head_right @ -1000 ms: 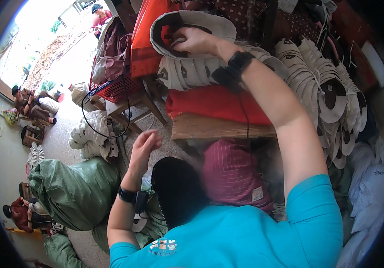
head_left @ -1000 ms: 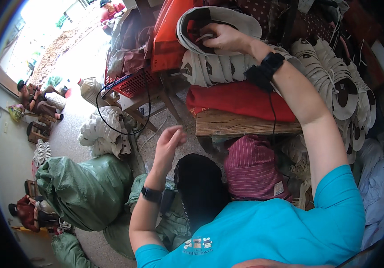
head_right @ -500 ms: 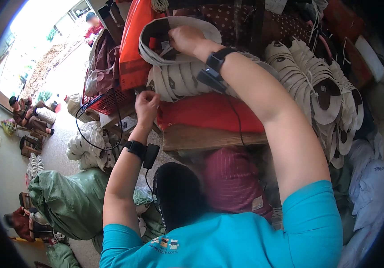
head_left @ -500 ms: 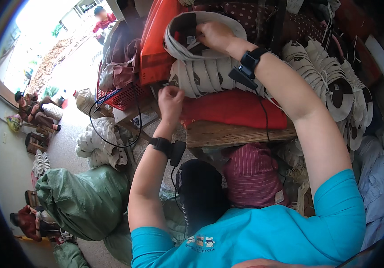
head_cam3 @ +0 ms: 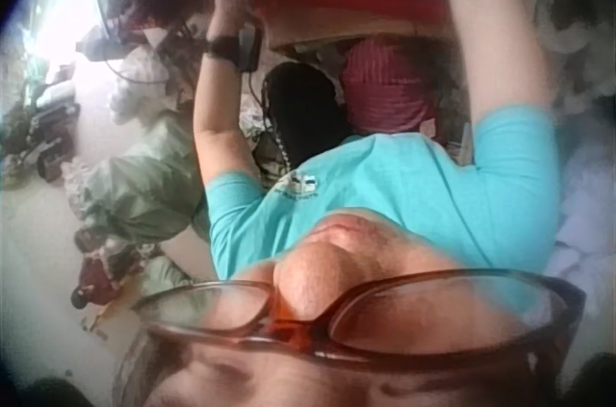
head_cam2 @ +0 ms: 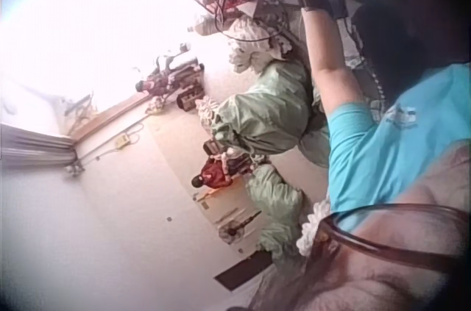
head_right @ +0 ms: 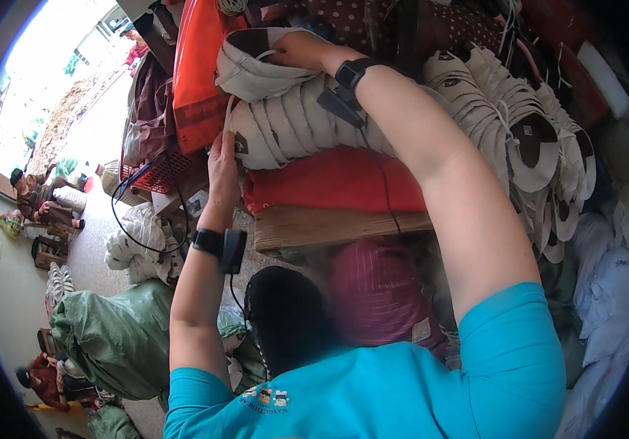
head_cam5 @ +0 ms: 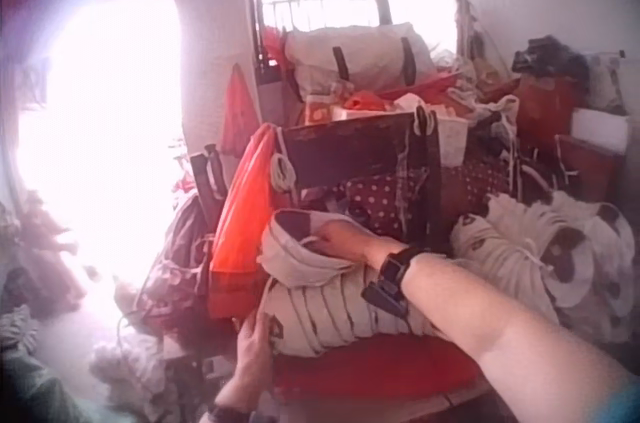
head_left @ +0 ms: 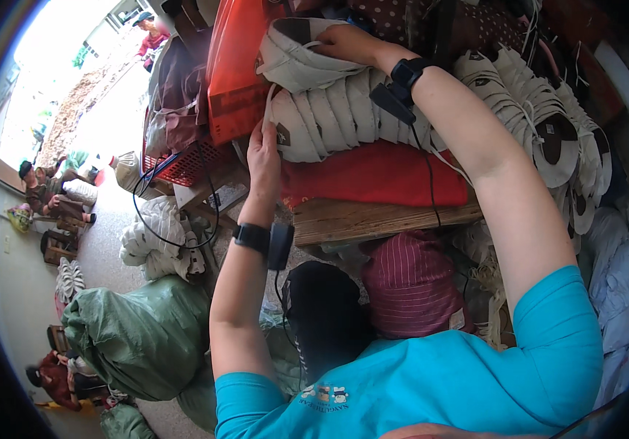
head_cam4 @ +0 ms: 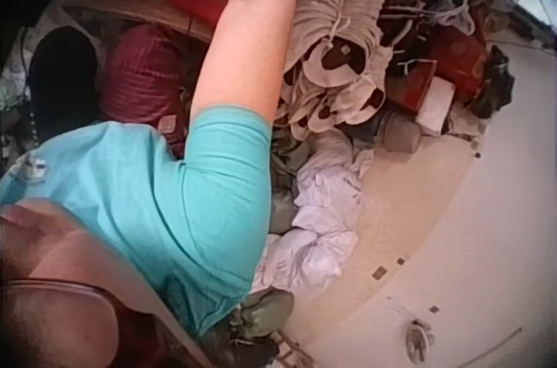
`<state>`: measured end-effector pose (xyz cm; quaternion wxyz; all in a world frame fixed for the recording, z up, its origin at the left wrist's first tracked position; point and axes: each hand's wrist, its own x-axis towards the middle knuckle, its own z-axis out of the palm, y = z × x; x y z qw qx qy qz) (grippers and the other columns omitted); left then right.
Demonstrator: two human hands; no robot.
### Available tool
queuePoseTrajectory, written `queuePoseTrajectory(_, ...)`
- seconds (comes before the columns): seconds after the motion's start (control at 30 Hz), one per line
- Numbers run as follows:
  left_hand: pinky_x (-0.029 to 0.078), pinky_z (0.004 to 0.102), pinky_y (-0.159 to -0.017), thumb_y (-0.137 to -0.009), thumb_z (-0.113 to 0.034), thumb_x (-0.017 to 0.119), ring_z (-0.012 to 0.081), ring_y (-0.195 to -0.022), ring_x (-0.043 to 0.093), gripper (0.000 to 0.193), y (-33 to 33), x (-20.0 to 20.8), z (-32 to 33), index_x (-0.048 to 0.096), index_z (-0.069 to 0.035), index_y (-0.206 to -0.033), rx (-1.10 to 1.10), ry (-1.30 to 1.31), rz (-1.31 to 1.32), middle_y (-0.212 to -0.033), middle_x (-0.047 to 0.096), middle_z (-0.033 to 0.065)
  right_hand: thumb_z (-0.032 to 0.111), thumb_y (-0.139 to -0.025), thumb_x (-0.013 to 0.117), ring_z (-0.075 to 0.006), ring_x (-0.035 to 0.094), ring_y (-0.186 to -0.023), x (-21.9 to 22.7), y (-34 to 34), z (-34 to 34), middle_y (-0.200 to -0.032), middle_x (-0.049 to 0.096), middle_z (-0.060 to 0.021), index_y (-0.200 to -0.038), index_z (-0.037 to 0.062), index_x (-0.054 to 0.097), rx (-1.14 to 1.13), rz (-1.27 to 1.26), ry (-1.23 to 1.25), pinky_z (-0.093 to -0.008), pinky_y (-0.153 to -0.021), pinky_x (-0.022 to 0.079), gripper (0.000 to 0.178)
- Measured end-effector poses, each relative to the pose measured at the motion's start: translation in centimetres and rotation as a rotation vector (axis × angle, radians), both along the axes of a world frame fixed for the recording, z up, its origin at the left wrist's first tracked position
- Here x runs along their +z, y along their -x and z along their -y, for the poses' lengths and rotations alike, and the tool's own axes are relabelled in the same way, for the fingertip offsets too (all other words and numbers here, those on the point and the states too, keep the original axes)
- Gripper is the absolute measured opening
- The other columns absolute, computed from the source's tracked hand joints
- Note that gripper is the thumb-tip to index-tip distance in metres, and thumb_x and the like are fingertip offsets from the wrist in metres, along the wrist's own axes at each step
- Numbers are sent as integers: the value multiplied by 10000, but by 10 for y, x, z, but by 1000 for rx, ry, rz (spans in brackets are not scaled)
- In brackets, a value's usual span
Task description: The person sits on the floor in a workshop and threads white shoelaces through the eyelets of white shoe uppers. They pull the laces tight and adjust the shoe parts while surrounded by large sacks of materials and stacks of shoe components.
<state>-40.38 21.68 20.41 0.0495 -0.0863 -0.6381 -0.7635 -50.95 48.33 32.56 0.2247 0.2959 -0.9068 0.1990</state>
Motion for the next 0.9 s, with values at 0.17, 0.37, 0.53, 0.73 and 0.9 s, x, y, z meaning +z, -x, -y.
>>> queuePoseTrajectory(0.17,457,265,-846,-1020,-421,534,116,-966,556,514,-2,-16,9,573,4,-1307,-23,72,59,-1099,626,43,265,-860,637,-350,670,-910,-12,-3,-17,-950,700,-182,-1005,40,719,0,-26,41,-419,-812,505,280)
queuePoseTrajectory(0.37,492,282,-749,-1018,-431,534,113,-899,600,464,-37,-22,50,608,-30,-1239,47,123,259,-1010,656,19,217,-821,678,-366,654,-910,10,-27,-1,-980,703,-164,-1029,66,722,-136,-60,-52,-444,-837,513,261)
queuePoseTrajectory(0.53,498,270,-753,-1005,-372,579,117,-849,619,396,-101,-34,112,641,-28,-1191,-2,131,259,-1019,676,34,245,-837,671,-361,679,-822,26,-53,-16,-911,713,-161,-994,127,739,-185,-77,139,-455,-741,521,207)
queuePoseTrajectory(0.73,513,257,-717,-971,-343,625,128,-835,665,339,-261,-97,227,663,-55,-1145,298,102,617,-1018,712,72,233,-978,599,-49,511,-658,15,-111,10,-817,658,17,-1150,88,672,-102,226,452,-230,-606,435,236)
queuePoseTrajectory(0.9,475,226,-564,-968,-207,581,77,-654,593,201,-395,-205,307,669,-52,-1060,668,82,845,-864,693,31,208,-1026,556,-24,476,-698,-16,-200,4,-814,537,68,-1282,87,624,-112,58,236,-192,-648,415,291)
